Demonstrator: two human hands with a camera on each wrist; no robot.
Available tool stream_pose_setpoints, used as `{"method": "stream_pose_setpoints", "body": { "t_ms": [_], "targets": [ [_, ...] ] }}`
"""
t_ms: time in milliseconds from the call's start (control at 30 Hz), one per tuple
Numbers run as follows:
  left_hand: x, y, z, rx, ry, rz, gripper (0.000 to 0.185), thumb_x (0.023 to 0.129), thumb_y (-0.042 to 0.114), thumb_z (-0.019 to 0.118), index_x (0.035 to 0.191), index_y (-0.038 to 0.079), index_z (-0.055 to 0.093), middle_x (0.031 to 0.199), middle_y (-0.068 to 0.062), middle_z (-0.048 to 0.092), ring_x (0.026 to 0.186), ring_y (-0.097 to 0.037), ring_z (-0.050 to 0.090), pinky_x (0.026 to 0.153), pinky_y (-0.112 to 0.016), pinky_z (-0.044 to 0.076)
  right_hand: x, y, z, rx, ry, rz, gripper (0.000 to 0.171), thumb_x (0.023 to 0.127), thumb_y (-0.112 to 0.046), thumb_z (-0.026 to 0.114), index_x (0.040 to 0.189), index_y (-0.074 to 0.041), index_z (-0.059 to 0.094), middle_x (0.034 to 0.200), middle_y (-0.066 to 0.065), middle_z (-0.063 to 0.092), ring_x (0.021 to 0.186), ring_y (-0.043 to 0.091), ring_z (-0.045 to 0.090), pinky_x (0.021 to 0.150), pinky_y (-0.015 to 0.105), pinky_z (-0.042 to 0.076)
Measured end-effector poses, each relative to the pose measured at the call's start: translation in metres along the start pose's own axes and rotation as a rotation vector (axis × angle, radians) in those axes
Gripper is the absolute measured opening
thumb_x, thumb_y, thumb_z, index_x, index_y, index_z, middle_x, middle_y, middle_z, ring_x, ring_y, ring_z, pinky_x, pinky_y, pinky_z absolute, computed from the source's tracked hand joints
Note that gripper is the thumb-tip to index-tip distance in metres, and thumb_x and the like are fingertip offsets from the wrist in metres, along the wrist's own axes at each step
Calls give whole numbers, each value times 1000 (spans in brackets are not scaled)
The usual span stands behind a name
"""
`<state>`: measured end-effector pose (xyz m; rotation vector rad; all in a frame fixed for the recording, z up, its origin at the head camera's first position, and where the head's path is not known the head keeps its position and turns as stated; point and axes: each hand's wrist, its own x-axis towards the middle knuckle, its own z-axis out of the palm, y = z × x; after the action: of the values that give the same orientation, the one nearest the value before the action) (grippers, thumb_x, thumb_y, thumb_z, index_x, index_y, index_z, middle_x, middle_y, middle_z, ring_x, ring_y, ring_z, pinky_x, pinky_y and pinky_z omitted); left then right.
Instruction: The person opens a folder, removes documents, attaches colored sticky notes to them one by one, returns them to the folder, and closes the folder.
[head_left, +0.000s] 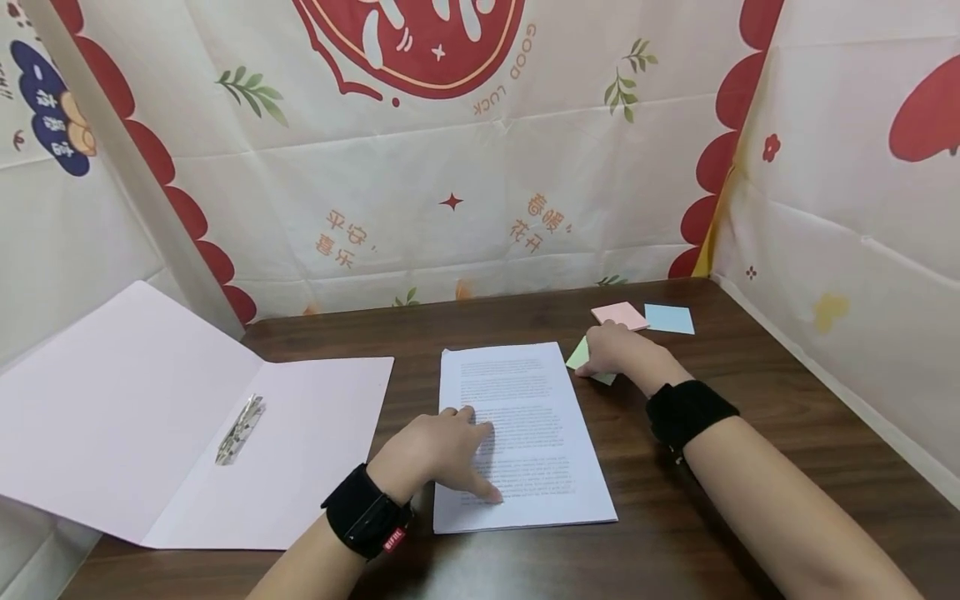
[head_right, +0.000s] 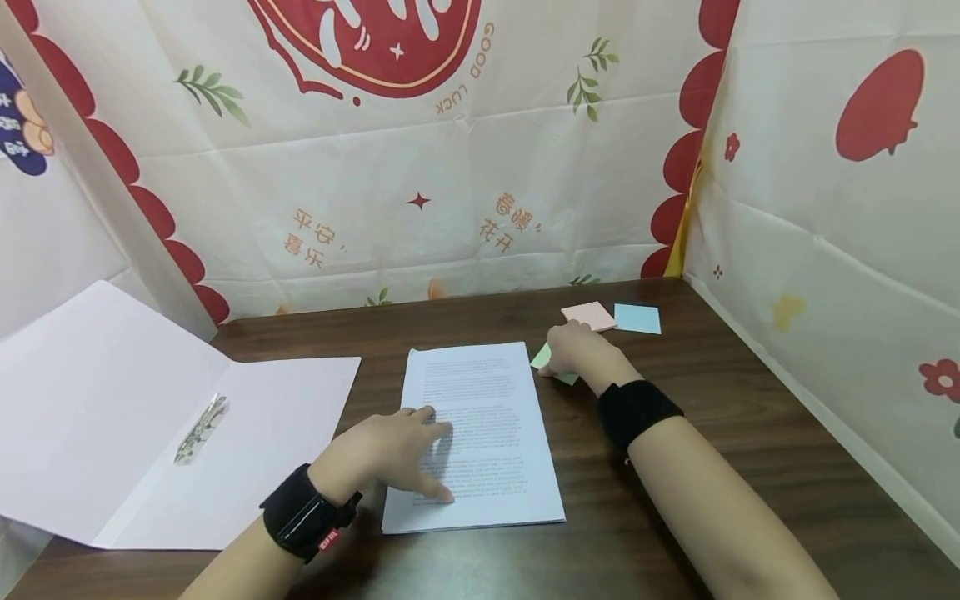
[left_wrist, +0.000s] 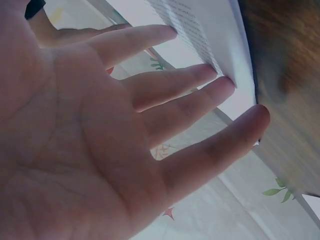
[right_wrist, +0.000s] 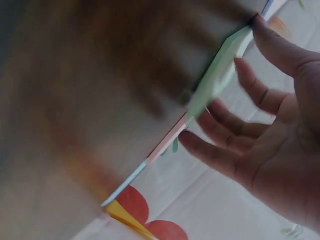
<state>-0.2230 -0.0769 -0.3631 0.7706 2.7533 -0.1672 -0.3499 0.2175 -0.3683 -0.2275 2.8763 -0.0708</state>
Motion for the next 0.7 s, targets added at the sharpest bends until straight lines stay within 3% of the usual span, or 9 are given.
{"method": "stream_pose_setpoints", "body": {
  "t_ms": [167, 333, 433, 500, 600, 700],
  "targets": [
    [1, -4, 2, 6, 23, 21, 89, 78, 75, 81, 149, 24, 62, 156, -11, 58, 141, -32, 58, 101, -55, 58, -9, 0, 6, 60, 30, 81, 74, 87, -45, 85, 129, 12, 62, 118, 30, 51, 101, 37, 54, 96, 58, 53],
    [5, -5, 0, 4, 58, 31, 83, 78, 74, 82, 141, 22, 68, 145, -10, 65, 127, -28, 65, 93, -51, 61, -19, 2, 5, 61, 21, 78, 69, 86, -44, 86, 122, 11, 65, 112, 28, 53, 99, 36, 53, 88, 53, 54],
    [6, -4, 1, 5, 82, 35, 76, 82, 72, 79, 138, 22, 70, 141, -9, 67, 123, -26, 67, 92, -50, 61, -25, 6, 5, 80, 2, 90, 59, 89, -43, 84, 115, 8, 66, 101, 22, 59, 96, 35, 53, 88, 57, 51],
    [8, -3, 2, 4, 97, 33, 70, 85, 70, 77, 136, 22, 71, 141, -9, 67, 122, -26, 66, 93, -50, 60, -31, 8, 4, 106, -17, 94, 46, 94, -33, 78, 114, 6, 65, 97, 19, 60, 93, 34, 54, 86, 58, 50],
    [10, -2, 4, 9, 115, 26, 64, 89, 68, 75, 134, 22, 73, 141, -8, 67, 123, -25, 65, 95, -49, 60, -41, 8, -5, 119, -17, 42, 23, 100, -14, 64, 109, 7, 66, 86, 13, 59, 82, 28, 55, 76, 43, 49],
    [12, -1, 5, 22, 140, 28, 61, 92, 66, 72, 135, 22, 73, 142, -7, 66, 123, -24, 64, 94, -48, 60, -55, 4, -21, 131, 49, -34, 15, 98, -1, 56, 104, 5, 68, 85, 13, 60, 78, 25, 55, 67, 32, 46]
  ]
}}
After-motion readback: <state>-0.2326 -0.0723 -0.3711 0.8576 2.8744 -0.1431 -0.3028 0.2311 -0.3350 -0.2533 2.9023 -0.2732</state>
